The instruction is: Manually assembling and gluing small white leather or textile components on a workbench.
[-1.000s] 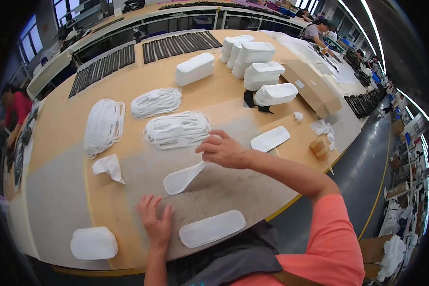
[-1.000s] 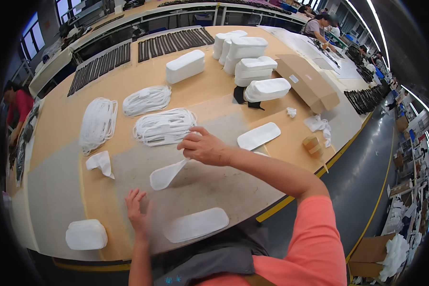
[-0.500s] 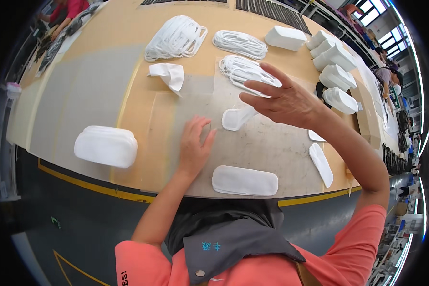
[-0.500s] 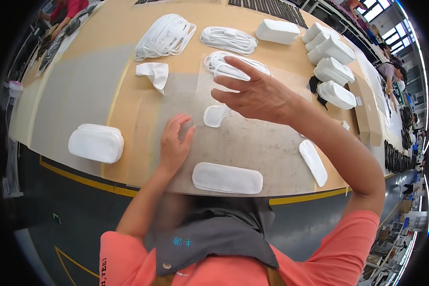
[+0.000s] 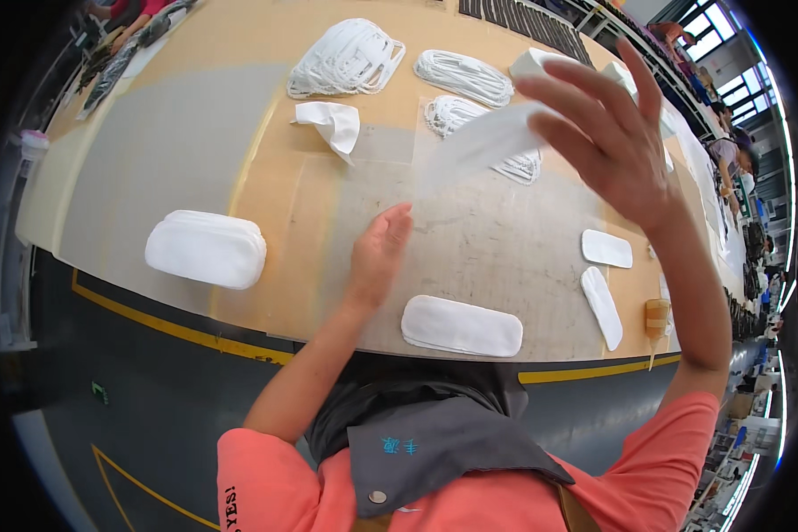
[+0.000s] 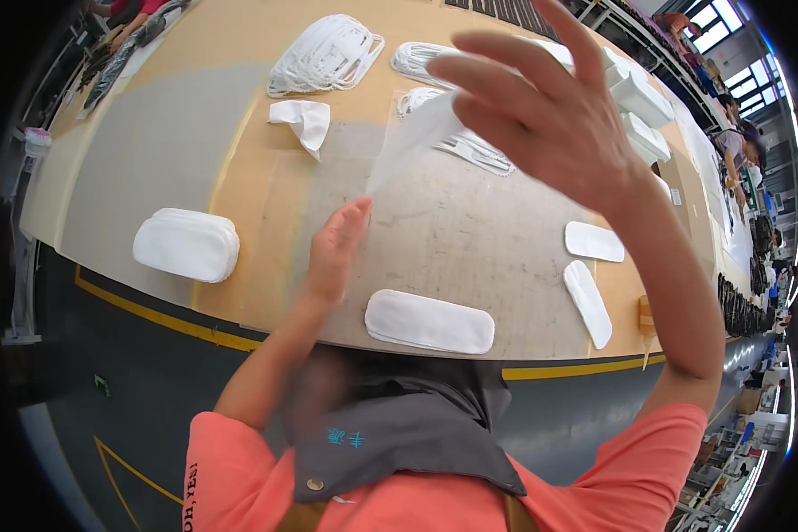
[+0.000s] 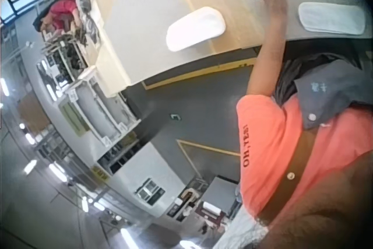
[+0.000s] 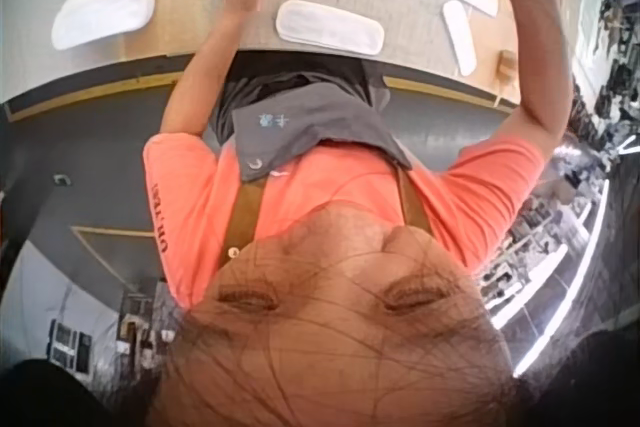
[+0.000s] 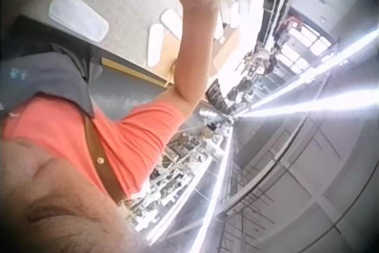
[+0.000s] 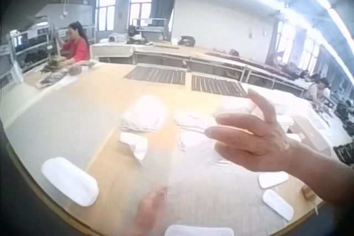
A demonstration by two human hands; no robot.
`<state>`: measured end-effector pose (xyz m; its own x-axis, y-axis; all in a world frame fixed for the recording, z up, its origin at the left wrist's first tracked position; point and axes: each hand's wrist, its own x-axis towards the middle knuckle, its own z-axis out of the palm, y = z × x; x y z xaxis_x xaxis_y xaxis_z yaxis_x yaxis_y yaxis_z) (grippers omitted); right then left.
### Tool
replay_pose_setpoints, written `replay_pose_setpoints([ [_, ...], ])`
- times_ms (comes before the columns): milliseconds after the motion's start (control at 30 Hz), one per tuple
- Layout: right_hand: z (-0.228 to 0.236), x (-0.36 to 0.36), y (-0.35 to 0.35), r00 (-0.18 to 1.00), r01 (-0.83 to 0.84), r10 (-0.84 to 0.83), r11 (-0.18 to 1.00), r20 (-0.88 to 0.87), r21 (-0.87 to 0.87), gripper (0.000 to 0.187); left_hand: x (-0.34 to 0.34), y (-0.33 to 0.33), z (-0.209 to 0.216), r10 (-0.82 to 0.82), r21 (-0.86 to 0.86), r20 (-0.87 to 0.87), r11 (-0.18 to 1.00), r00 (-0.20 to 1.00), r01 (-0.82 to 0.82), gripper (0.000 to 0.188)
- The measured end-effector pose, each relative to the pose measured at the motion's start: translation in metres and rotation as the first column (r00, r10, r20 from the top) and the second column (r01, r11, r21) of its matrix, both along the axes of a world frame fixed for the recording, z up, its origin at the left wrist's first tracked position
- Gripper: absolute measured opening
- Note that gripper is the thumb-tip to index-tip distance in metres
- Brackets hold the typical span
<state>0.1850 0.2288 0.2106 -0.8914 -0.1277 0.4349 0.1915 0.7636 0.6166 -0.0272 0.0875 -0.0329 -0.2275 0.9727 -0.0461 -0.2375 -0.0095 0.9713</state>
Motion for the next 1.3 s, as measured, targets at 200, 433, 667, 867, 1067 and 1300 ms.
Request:
replay_pose_setpoints([
  [200, -0.084, 0.072, -0.050, 0.998, 0.044, -0.045, 0.998, -0.047, -0.034, 0.019, 0.026, -0.011, 0.054, 0.091, -0.284, 0.814, 0.924, 0.573, 0.257, 0.047],
  [433, -0.158, 0.144, -0.096, 0.973, 0.214, -0.226, 0.848, 0.035, -0.484, 0.055, 0.033, -0.019, 0.062, -0.069, -0.271, 0.565, 0.926, 0.822, 0.264, 0.031],
  [667, -0.177, 0.109, -0.116, 0.744, -0.319, -0.639, -0.080, -0.197, -0.944, 0.076, 0.039, -0.027, 0.105, -0.230, -0.226, 0.418, 0.911, 0.879, 0.346, 0.030],
  [867, -0.190, 0.109, -0.136, 0.758, -0.601, -0.648, -0.739, 0.074, -0.305, 0.056, 0.043, -0.043, 0.108, -0.269, -0.257, 0.399, 0.885, 0.877, 0.388, 0.031],
  [1067, -0.208, 0.123, -0.188, 0.609, -0.418, -0.778, -0.479, 0.153, -0.772, 0.035, 0.034, -0.082, 0.044, -0.309, -0.415, -0.025, 0.868, 0.951, 0.272, 0.034],
  [1300, -0.214, 0.114, -0.202, 0.576, -0.079, -0.810, -0.184, 0.105, -0.980, 0.046, 0.041, -0.087, 0.033, -0.286, -0.375, -0.253, 0.910, 0.924, 0.179, 0.045],
])
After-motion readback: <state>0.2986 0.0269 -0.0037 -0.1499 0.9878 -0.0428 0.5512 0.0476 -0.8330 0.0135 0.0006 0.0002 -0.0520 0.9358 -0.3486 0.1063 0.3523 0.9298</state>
